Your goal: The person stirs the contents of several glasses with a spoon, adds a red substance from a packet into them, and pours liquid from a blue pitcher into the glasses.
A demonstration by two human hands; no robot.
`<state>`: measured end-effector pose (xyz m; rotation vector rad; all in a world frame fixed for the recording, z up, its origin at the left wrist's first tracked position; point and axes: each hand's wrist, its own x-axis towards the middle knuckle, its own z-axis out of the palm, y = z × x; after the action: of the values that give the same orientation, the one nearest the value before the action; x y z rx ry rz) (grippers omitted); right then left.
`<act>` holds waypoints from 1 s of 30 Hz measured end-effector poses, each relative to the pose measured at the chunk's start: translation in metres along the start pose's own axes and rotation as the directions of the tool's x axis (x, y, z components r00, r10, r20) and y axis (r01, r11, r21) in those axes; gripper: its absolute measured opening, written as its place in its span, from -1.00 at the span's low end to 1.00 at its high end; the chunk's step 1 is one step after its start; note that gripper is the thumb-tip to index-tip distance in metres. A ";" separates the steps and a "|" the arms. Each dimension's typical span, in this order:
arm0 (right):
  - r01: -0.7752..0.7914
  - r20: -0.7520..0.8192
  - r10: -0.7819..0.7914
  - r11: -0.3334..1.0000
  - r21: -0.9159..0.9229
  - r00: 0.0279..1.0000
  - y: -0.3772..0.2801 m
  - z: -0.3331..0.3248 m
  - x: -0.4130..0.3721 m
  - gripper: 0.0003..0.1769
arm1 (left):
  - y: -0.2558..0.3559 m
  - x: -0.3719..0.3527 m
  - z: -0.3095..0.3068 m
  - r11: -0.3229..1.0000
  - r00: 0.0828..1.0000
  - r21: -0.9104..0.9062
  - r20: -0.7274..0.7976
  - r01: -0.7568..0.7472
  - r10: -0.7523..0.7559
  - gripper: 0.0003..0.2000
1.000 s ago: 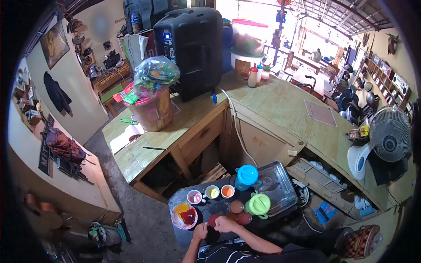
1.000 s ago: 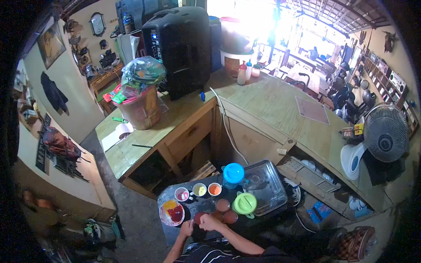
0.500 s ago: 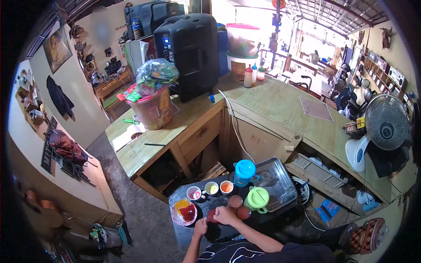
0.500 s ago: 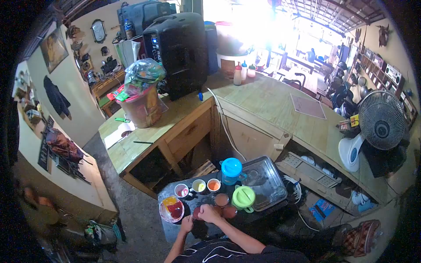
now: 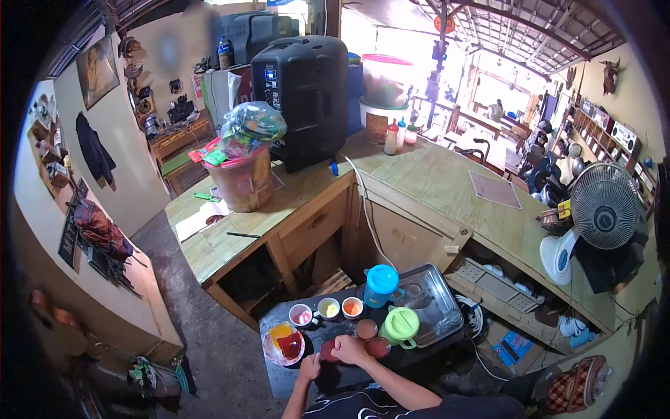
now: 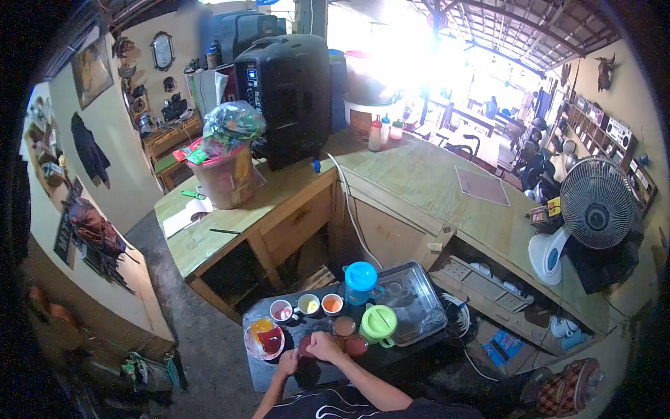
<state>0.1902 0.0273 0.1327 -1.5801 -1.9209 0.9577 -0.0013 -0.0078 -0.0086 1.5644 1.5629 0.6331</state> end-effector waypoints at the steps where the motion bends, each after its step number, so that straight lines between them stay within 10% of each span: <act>1: -0.012 -0.012 0.011 0.997 -0.077 1.000 0.003 0.003 0.001 -0.77 | 0.003 -0.003 -0.002 1.000 1.000 0.006 -0.010 0.002 -0.002 -0.55; 6: -0.040 0.213 0.116 0.943 -0.331 0.970 0.006 0.006 0.003 -0.80 | 0.004 -0.001 -0.002 0.999 0.999 0.034 0.009 0.031 -0.032 -0.54; 9: 0.141 0.444 -0.127 0.990 0.001 0.887 0.018 0.009 0.003 -0.75 | 0.025 -0.007 -0.013 0.998 0.997 0.006 0.033 0.066 -0.066 -0.56; 12: -0.199 0.393 0.096 0.953 0.230 0.915 0.013 0.013 0.005 -0.75 | 0.031 -0.008 -0.017 0.997 0.997 0.014 0.038 0.074 -0.074 -0.59; 16: -0.145 0.023 0.152 0.968 -0.203 0.988 0.001 0.008 0.004 -0.75 | 0.031 -0.008 -0.018 0.996 0.995 0.003 0.042 0.092 -0.092 -0.59; 23: -0.074 0.511 0.071 0.997 -0.016 0.857 0.014 0.013 0.015 -0.77 | 0.033 -0.005 -0.017 0.993 0.990 0.010 0.075 0.119 -0.120 -0.58; 27: -0.103 0.054 0.104 0.994 -0.021 0.993 0.010 0.017 0.015 -0.77 | 0.011 0.003 -0.013 0.986 0.974 0.068 0.160 0.150 -0.160 -0.57; 30: -0.156 0.004 0.162 0.956 -0.250 0.987 0.007 0.010 0.012 -0.77 | 0.008 0.004 -0.013 0.991 0.974 0.007 0.186 0.134 -0.133 -0.55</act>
<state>0.1848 0.0377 0.1203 -1.8982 -2.0204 0.8259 -0.0071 0.0000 0.0047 1.4556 1.5086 0.4044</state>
